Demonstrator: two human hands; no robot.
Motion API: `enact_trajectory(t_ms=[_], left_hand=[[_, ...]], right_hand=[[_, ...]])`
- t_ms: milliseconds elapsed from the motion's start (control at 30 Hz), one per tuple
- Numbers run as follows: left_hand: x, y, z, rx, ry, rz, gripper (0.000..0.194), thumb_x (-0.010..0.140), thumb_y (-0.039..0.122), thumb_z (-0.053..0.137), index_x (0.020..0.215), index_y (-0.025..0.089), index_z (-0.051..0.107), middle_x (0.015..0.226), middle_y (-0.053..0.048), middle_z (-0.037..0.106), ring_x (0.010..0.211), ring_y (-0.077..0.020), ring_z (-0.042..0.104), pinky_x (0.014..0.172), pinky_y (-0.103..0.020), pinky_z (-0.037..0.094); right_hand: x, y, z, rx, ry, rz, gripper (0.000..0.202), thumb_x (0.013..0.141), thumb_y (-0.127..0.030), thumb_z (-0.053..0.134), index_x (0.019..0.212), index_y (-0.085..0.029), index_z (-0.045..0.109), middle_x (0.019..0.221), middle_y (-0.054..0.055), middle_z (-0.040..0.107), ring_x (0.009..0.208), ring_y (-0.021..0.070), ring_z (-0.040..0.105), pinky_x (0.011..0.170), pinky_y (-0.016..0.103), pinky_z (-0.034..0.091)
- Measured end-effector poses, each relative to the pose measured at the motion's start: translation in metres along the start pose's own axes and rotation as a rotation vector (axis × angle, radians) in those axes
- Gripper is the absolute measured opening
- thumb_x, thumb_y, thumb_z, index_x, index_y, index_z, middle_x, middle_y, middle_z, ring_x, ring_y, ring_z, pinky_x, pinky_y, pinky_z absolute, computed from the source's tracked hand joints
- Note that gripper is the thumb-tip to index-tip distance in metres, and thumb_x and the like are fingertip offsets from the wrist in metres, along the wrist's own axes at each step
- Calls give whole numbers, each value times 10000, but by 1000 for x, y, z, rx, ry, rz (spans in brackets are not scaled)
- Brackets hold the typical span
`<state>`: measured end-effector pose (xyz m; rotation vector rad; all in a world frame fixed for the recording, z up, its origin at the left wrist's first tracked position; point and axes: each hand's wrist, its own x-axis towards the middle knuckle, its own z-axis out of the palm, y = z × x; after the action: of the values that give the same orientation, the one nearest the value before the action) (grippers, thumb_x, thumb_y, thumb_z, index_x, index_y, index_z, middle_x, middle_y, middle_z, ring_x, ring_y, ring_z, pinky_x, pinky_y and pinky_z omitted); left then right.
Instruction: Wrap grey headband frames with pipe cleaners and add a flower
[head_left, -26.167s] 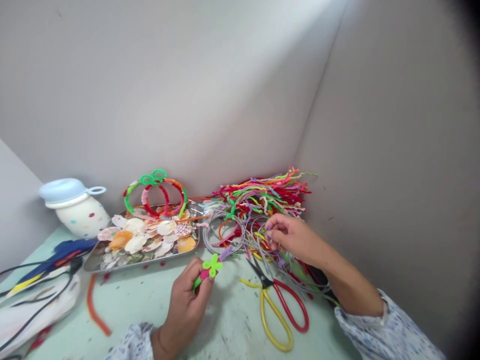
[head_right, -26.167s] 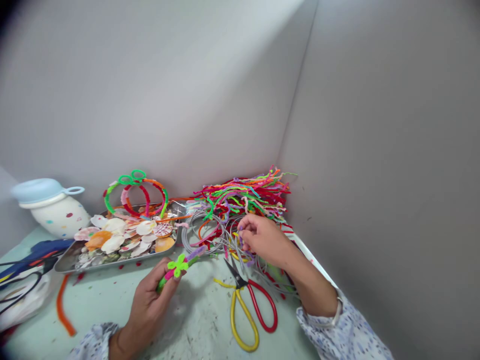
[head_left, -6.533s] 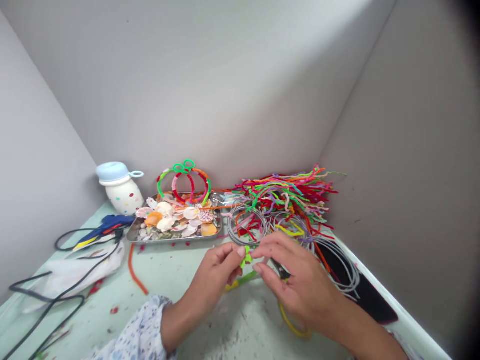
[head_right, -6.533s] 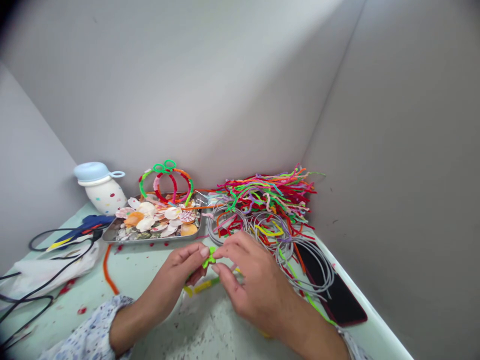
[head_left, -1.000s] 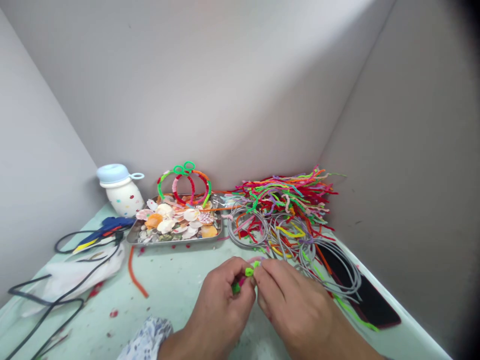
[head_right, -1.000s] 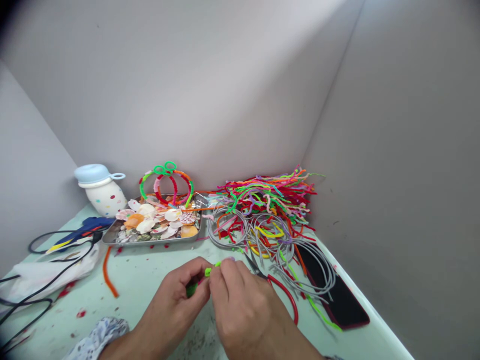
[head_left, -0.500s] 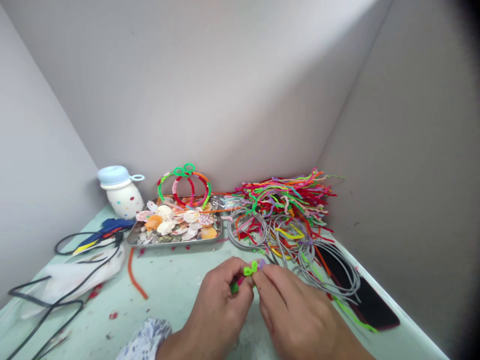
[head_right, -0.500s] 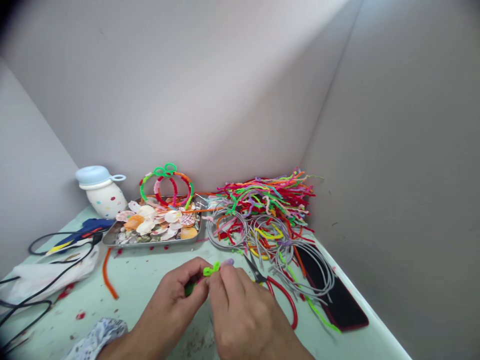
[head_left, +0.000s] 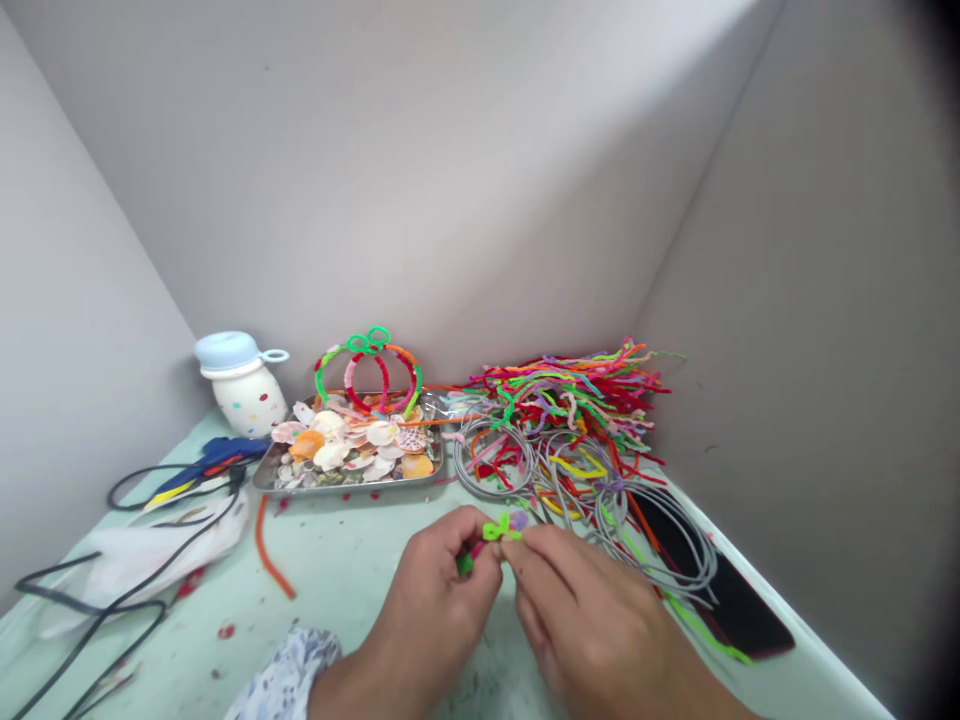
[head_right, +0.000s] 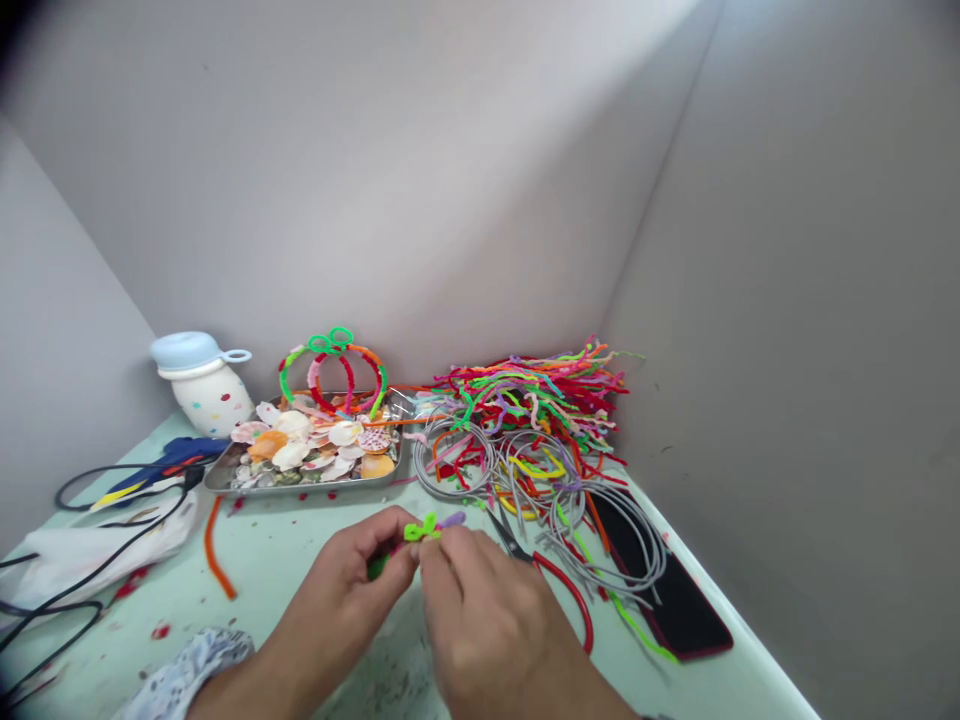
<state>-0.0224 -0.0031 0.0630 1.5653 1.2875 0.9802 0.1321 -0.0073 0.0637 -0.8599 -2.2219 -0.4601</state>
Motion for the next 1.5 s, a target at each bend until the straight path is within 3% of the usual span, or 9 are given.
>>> enact_trajectory(t_ms=[100,300,767,1267,1500], left_hand=[[4,1,-1,-7,-14,4,181,845,282,473,713,167,521,646,24,443,628,-131,403,571,-236,330],[4,4,-3,17,-16,-4,182,851,279,473,707,173,507,625,41,396,593,-116,365,540,-227,295],[-1,-2,-1,109,-42,57,153,849,225,450,725,176,527,660,15,497,626,-137,431,568,-244,320],[-4,2,-1,150,-38,73,169,848,229,452,700,180,517,641,20,472,606,-131,411,547,-245,302],[-6,2,0,95,-36,62,169,850,244,462,703,178,512,643,21,464,610,-129,411,548,-237,315]], right_hand=[[3,11,-4,147,-47,100,231,887,-108,428,916,-170,648,821,59,648,705,152,615,607,257,495],[9,25,-18,174,31,204,184,876,-130,499,964,-193,648,876,35,640,749,135,617,682,255,505],[8,12,-8,103,-62,100,166,893,-151,485,862,-184,644,750,16,598,698,135,586,629,260,449],[2,13,-4,11,-136,53,157,897,-133,471,875,-176,621,752,21,576,674,142,558,592,277,397],[4,10,-5,13,-110,27,172,916,-131,449,901,-160,618,757,44,584,691,165,563,597,289,408]])
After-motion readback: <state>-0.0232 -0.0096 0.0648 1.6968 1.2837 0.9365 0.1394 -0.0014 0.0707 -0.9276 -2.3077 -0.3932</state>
